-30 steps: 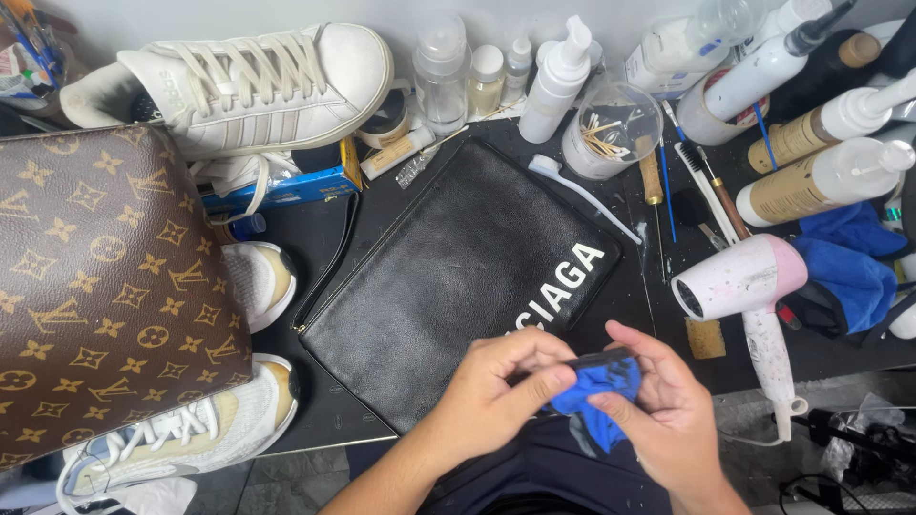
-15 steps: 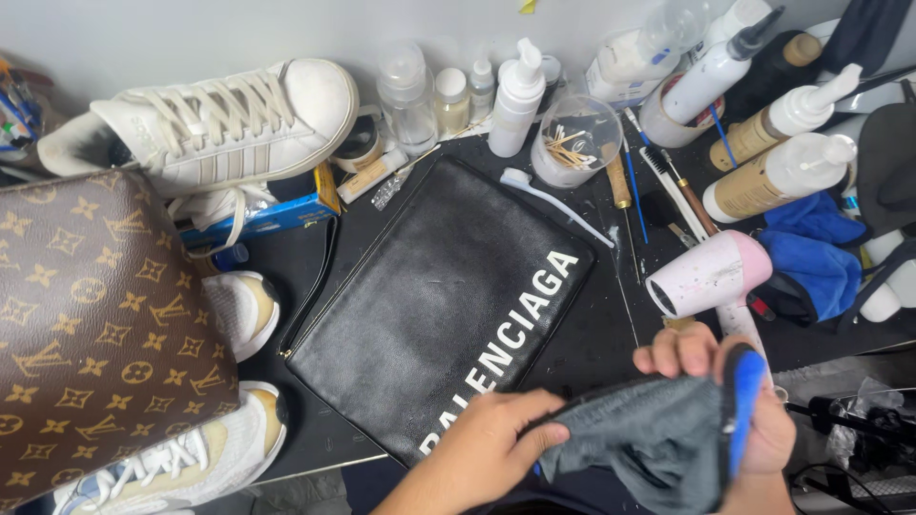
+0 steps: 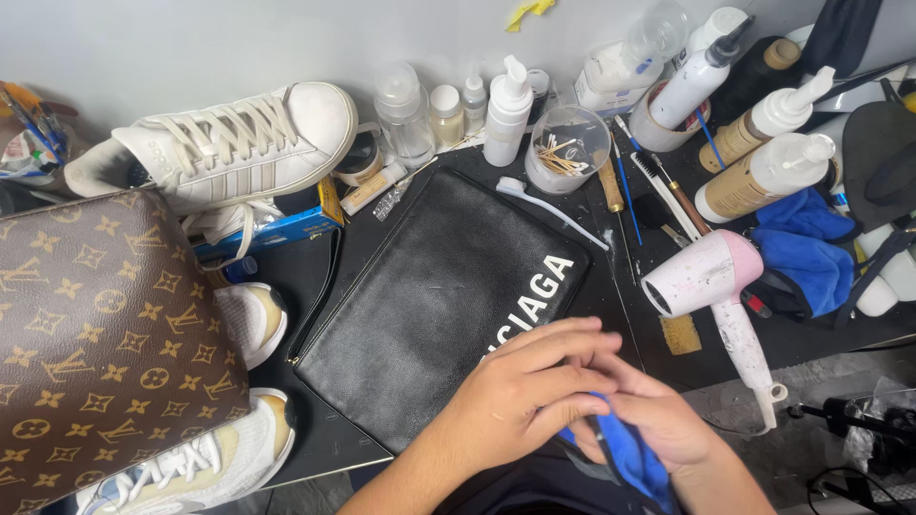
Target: The person cleans the white lettering on a black leather clutch using a brush and a cloth, then uses a pink hairdryer to dry the surface before applying a cleaning foam with a cloth and wiping it again.
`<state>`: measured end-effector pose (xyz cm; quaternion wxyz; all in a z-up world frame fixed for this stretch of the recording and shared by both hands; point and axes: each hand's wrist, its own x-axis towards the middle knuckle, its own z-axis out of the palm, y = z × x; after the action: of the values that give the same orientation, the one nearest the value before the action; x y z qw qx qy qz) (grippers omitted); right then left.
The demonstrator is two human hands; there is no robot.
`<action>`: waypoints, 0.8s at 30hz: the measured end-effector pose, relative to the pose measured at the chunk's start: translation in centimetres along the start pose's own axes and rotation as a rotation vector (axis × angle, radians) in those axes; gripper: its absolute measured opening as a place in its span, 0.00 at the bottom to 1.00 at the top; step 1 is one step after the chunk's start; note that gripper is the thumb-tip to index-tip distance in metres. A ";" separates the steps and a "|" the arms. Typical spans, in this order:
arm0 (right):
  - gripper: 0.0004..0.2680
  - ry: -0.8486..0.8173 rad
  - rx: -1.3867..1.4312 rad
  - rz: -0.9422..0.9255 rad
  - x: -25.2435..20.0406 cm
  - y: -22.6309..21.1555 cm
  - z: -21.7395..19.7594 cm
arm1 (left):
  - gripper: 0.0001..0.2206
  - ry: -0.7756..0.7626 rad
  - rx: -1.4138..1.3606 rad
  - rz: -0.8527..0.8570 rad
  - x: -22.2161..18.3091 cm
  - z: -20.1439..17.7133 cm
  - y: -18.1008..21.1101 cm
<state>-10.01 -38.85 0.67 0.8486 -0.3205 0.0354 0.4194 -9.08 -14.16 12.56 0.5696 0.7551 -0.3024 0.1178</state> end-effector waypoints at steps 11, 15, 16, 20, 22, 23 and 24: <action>0.14 0.083 -1.068 -0.127 -0.6 -1.6 5.5 | 0.10 0.238 0.051 -0.671 -0.1 1.0 -1.4; 0.12 0.475 -1.038 -0.508 -1.8 -3.9 5.4 | 0.09 0.405 0.161 -0.612 -1.2 -2.0 -2.1; 0.12 0.534 -0.926 -0.605 -1.7 -4.4 5.4 | 0.10 0.397 0.264 -0.589 -1.9 -2.5 -2.5; 0.14 0.727 -1.712 -0.935 1.1 -5.7 6.4 | 0.15 0.338 0.598 -0.586 -6.3 -2.8 -4.1; 0.17 0.730 -1.975 -0.867 4.4 -5.0 6.7 | 0.17 0.298 0.702 -0.615 -8.8 -2.7 -4.8; 0.18 0.627 -1.995 -0.822 6.0 -4.8 6.6 | 0.18 0.280 0.742 -0.617 -9.8 -2.8 -5.2; 0.19 0.523 -2.011 -0.777 7.2 -4.4 6.4 | 0.19 0.261 0.782 -0.619 -10.6 -2.8 -5.6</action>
<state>-3.47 -32.11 5.64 0.2415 -0.9312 -0.2459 -0.1183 -13.69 -7.19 3.53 0.2857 0.9448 0.0758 0.1411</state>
